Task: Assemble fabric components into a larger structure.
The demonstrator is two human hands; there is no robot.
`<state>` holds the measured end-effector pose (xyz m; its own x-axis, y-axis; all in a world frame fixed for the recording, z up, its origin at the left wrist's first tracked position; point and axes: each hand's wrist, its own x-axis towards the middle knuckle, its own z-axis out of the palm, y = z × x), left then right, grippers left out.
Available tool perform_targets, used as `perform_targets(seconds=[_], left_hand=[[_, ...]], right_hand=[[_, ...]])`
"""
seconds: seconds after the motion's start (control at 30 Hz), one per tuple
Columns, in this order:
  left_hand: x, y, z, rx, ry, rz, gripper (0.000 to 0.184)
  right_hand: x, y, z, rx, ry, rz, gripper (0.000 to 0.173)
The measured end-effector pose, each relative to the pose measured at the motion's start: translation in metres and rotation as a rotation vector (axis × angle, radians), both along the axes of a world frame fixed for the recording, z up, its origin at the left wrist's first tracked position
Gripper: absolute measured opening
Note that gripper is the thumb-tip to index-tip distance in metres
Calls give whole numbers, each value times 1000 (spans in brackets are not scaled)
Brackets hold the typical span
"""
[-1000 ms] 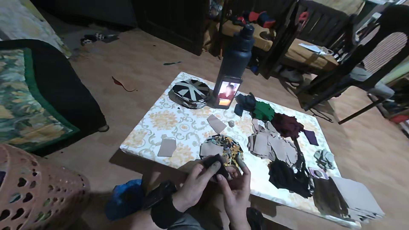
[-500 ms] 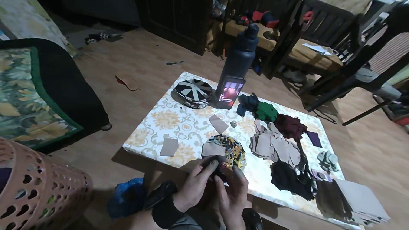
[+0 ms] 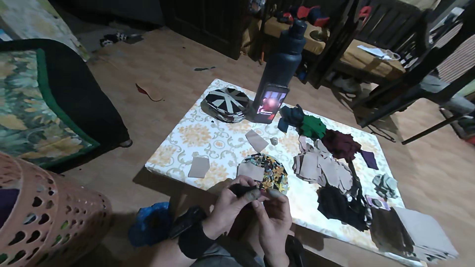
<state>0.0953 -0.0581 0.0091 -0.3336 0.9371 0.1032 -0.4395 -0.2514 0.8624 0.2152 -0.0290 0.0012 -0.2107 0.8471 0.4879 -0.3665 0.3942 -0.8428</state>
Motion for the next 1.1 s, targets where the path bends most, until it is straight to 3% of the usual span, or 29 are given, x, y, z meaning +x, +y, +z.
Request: perform_targets(seconds=[0.17,0.37,0.6,0.93,1.1], left_hand=[[-7,-2,1,-63,69,31,11],[-6,-6,9,-131,-43,-109,29],[-1,-6,8,-148,-97,-12,12],[-10,-6,1,-136,26,37,7],[-31,-1,9,-178,35,18,32]], right_hand=[[6,9,7,-26,-44,11,33],[4,13,7,-13,-79,-32,34],[4,11,7,-72,-75,-5,41],[6,14,10,-64,-27,-6,35],[19,34,19,7,-133,4,34]])
